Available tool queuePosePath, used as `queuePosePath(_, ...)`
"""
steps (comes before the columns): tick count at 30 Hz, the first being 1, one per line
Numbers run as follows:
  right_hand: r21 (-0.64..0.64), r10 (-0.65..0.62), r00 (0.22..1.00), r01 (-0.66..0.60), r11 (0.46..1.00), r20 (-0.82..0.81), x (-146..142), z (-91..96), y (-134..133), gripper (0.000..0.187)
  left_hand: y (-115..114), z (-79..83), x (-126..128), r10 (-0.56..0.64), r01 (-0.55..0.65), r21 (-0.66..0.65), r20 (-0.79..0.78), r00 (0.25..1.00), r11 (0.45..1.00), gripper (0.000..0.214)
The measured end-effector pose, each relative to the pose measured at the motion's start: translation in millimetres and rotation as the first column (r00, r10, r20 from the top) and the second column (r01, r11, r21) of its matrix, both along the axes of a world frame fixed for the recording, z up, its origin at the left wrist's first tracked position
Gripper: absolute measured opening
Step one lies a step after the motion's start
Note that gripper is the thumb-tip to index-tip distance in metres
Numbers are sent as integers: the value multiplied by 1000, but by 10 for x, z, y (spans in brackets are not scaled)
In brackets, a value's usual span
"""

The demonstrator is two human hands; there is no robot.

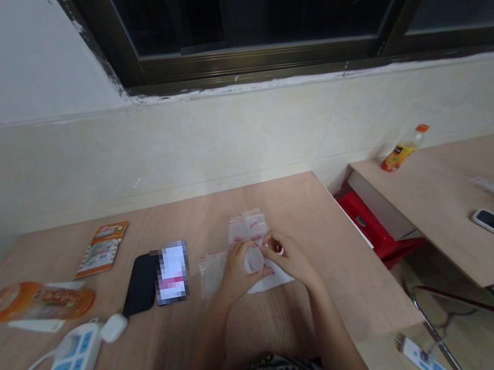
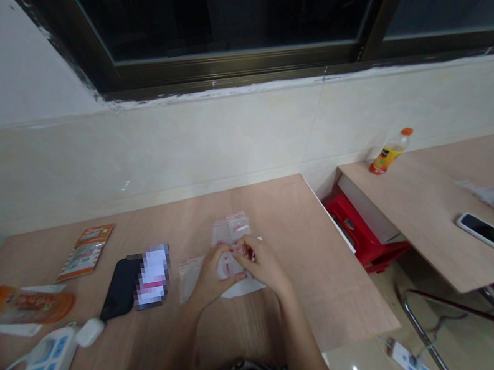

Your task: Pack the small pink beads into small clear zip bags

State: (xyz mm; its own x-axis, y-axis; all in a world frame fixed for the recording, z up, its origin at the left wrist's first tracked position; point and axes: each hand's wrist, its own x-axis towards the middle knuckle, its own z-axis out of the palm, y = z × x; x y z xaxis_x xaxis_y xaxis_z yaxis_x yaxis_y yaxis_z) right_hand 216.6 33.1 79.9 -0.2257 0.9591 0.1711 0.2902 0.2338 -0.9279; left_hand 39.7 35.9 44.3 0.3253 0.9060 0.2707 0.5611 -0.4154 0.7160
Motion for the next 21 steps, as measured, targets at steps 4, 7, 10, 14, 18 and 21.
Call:
queuePosePath(4,70,-1,1000,1,998,4,6,73,-16,23,16,11,-33,106,-98,69,-129,986,993,49)
queuePosePath(7,62,43,998,-46,997,45,-46,74,-31,24,15,57,-17,149,-121,131,-230,962,984,41)
queuePosePath(10,57,67,991,-74,996,118,-123,30,-33,26,-2,124,36,148,-102,163,-302,942,981,38)
queuePosePath(14,14,62,985,-65,998,159,-204,-25,-23,30,-29,164,121,140,-96,156,-300,944,983,35)
queuePosePath(18,13,29,990,-31,999,135,-219,-82,-8,36,-44,98,140,130,-98,140,-250,959,985,50)
queuePosePath(21,10,-8,997,7,1000,76,-194,-138,7,38,-49,28,95,120,-104,79,-242,963,991,65)
